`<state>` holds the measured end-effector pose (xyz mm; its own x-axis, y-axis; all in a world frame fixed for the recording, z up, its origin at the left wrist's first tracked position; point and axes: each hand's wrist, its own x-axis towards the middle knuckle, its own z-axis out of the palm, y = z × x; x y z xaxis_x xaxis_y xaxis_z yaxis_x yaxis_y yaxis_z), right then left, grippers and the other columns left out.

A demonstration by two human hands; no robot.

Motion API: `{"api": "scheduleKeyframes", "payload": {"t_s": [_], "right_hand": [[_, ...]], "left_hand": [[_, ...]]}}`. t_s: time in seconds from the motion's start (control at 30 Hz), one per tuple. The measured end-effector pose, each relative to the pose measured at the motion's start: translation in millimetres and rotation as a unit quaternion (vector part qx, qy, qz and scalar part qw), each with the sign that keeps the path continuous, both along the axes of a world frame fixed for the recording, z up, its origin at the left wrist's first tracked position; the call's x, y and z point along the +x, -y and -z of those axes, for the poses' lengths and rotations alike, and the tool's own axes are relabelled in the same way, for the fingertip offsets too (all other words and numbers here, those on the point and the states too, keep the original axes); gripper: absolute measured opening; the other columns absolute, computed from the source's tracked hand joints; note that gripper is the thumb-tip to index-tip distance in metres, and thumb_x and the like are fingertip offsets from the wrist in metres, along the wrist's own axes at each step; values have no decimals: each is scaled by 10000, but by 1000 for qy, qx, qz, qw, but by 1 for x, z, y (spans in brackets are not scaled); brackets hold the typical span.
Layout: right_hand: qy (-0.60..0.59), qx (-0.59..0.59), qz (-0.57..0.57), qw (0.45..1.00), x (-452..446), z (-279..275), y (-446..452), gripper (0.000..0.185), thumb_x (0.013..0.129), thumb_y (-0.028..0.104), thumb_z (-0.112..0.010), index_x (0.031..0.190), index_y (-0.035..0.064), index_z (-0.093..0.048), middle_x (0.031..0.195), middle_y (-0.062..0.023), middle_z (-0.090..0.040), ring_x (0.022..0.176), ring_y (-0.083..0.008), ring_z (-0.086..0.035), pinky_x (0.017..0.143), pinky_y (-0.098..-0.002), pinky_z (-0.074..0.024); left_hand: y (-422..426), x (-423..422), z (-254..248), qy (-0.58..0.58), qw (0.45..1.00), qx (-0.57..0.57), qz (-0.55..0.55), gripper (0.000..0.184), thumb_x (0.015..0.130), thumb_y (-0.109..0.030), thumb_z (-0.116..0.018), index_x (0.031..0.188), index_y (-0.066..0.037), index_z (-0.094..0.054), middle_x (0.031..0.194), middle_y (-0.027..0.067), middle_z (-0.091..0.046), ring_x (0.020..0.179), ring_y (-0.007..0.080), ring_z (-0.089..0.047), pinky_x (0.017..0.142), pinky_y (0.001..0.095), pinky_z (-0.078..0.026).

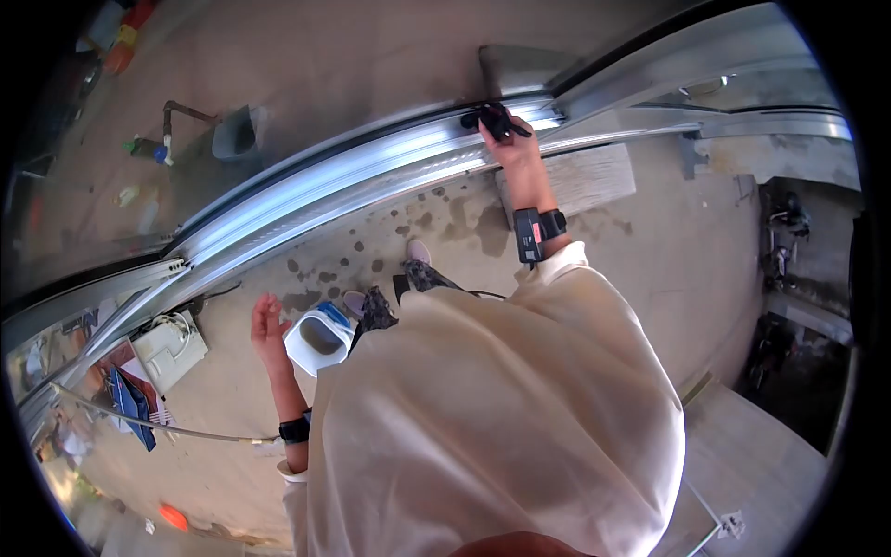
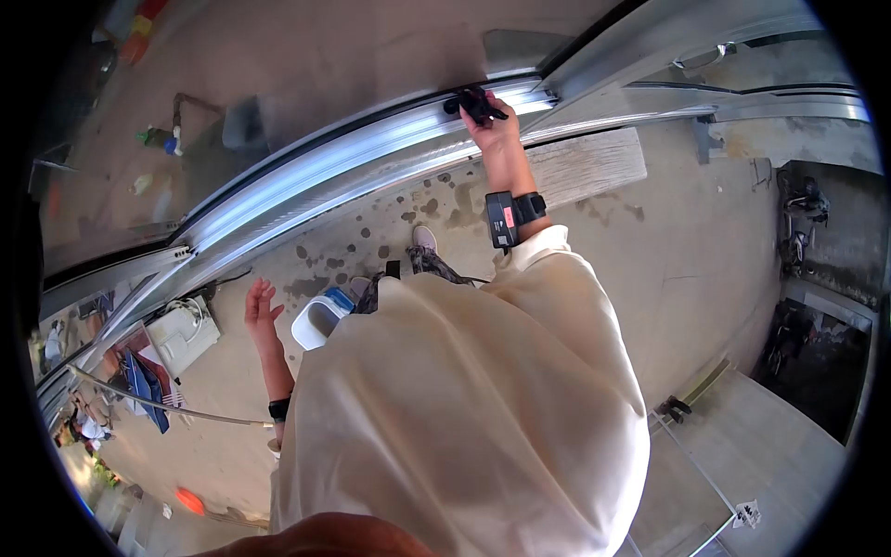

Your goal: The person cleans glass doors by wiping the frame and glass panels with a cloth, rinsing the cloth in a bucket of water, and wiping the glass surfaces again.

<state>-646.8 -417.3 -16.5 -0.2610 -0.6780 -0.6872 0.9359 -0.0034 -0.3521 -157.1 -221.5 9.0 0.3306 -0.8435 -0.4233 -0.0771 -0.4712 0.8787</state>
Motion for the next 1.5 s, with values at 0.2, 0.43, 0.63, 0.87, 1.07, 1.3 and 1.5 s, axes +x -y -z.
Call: {"api": "scheduleKeyframes", "payload": {"t_s": [0.2, 0.43, 0.63, 0.87, 1.07, 1.3, 1.5], "right_hand": [[-147, -1, 21, 989, -117, 30, 20, 181, 908, 71, -371, 896, 63, -551, 867, -103, -617, 818, -258, -637, 693, -429, -563], [-255, 116, -68, 958, -29, -13, -1, 146, 840, -2, -504, 951, 56, -580, 865, -70, -639, 728, -180, -634, 610, -330, -510], [-233, 35, 149, 960, -67, 35, 31, 185, 794, -77, -489, 898, 59, -562, 820, -49, -608, 690, -171, -611, 564, -303, -495], [-232, 21, 116, 966, -58, 49, 34, 235, 771, -61, -519, 967, 71, -530, 863, -53, -584, 738, -180, -596, 623, -303, -496], [-323, 78, 130, 934, -31, 57, 32, 346, 775, 6, -547, 1118, 43, -522, 1000, -100, -588, 827, -211, -611, 689, -330, -506], [-268, 44, 73, 960, -50, 36, 20, 159, 802, 45, -556, 950, 102, -551, 778, -37, -603, 655, -189, -610, 555, -297, -480], [-332, 6, -61, 941, -106, 65, 21, 247, 808, 89, -525, 1053, 118, -545, 794, -10, -573, 659, -133, -547, 546, -246, -438]], "left_hand": [[4, -23, 6, 0, 1000, 25, 8, 351, 926, -214, -522, 1259, -103, -531, 1214, 52, -570, 1089, 161, -550, 776, 283, -485], [11, -24, 9, 19, 997, 63, 28, 353, 919, -205, -530, 1257, -101, -534, 1211, 51, -572, 1082, 160, -556, 765, 285, -496], [13, -23, -4, 30, 998, 47, 1, 357, 909, -185, -529, 1257, -109, -536, 1197, 45, -580, 1077, 151, -557, 761, 282, -493], [16, -27, -5, 52, 996, 76, 19, 367, 908, -179, -521, 1263, -87, -522, 1201, 55, -575, 1079, 161, -556, 753, 283, -489], [30, -30, -7, 67, 995, 72, 33, 361, 917, -183, -518, 1262, -76, -519, 1194, 65, -573, 1067, 168, -562, 737, 275, -490], [43, -40, -12, 43, 997, 51, 36, 343, 899, -172, -550, 1226, -66, -545, 1157, 55, -582, 1010, 140, -574, 708, 270, -503], [3, -22, 16, 82, 996, -25, -12, 315, 891, -165, -565, 1190, -67, -567, 999, 50, -644, 858, 124, -599, 726, 276, -496]]}}
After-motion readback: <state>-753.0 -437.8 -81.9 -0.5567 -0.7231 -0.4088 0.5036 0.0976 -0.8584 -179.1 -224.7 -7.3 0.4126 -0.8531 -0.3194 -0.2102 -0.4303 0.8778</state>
